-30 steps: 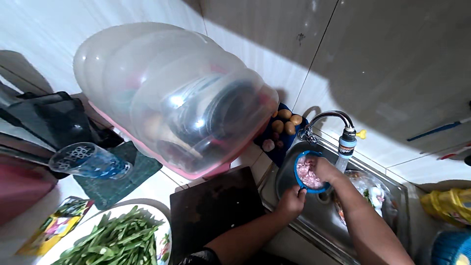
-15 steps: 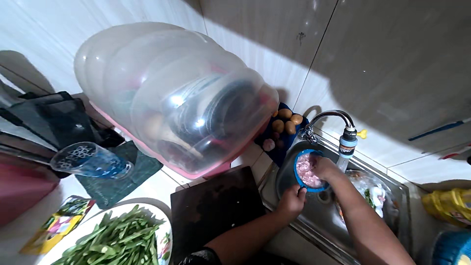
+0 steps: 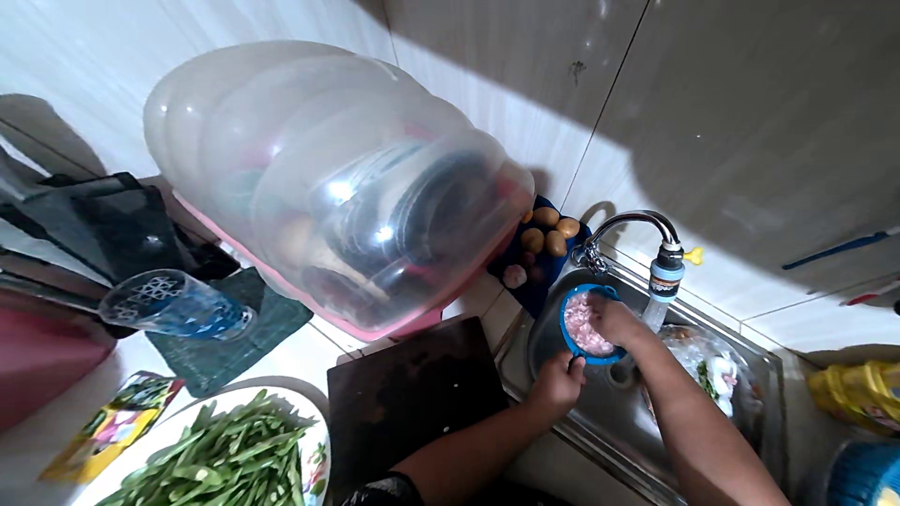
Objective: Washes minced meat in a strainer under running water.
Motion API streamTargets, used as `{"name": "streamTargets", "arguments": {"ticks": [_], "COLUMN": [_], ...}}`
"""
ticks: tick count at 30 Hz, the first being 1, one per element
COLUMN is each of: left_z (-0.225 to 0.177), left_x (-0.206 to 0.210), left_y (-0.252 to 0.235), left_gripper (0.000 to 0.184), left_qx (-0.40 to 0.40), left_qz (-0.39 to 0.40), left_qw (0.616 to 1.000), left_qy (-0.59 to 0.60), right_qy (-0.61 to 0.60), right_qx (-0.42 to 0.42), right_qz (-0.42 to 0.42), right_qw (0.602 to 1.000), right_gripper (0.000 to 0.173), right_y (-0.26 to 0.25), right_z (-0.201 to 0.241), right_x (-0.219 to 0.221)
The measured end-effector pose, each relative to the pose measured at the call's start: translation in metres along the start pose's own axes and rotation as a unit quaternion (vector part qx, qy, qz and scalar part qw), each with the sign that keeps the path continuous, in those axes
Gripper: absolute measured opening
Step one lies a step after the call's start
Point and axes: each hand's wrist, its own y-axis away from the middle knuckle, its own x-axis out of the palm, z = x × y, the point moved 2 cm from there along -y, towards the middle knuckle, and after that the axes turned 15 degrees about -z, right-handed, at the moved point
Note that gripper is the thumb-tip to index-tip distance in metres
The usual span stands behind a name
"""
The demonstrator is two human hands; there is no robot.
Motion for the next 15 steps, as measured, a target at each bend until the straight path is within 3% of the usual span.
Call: {"name": "streamTargets", "arguments": {"ticks": [9,15], "left_z": [0.003,-0.003], "left_x": [0.003,0.0], "left_y": [0.0,0.003], "left_gripper": [0.039,0.039], "left_qx": [-0.01,-0.01], "left_qz": [0.005,0.007], "left_qw": [1.0,1.0], "left_qy": [0.02,0.026], "right_qy": [0.029,0.046], "right_qx": [0.013,-0.022], "right_qz": [0.004,0.02], "right_qw": [0.999,0.999], "right_gripper": [0.037,0.032], "right_y": [-0.004,0.0], "right_z": [-0.006,-0.003], "right_x": [0.002,-0.015]}}
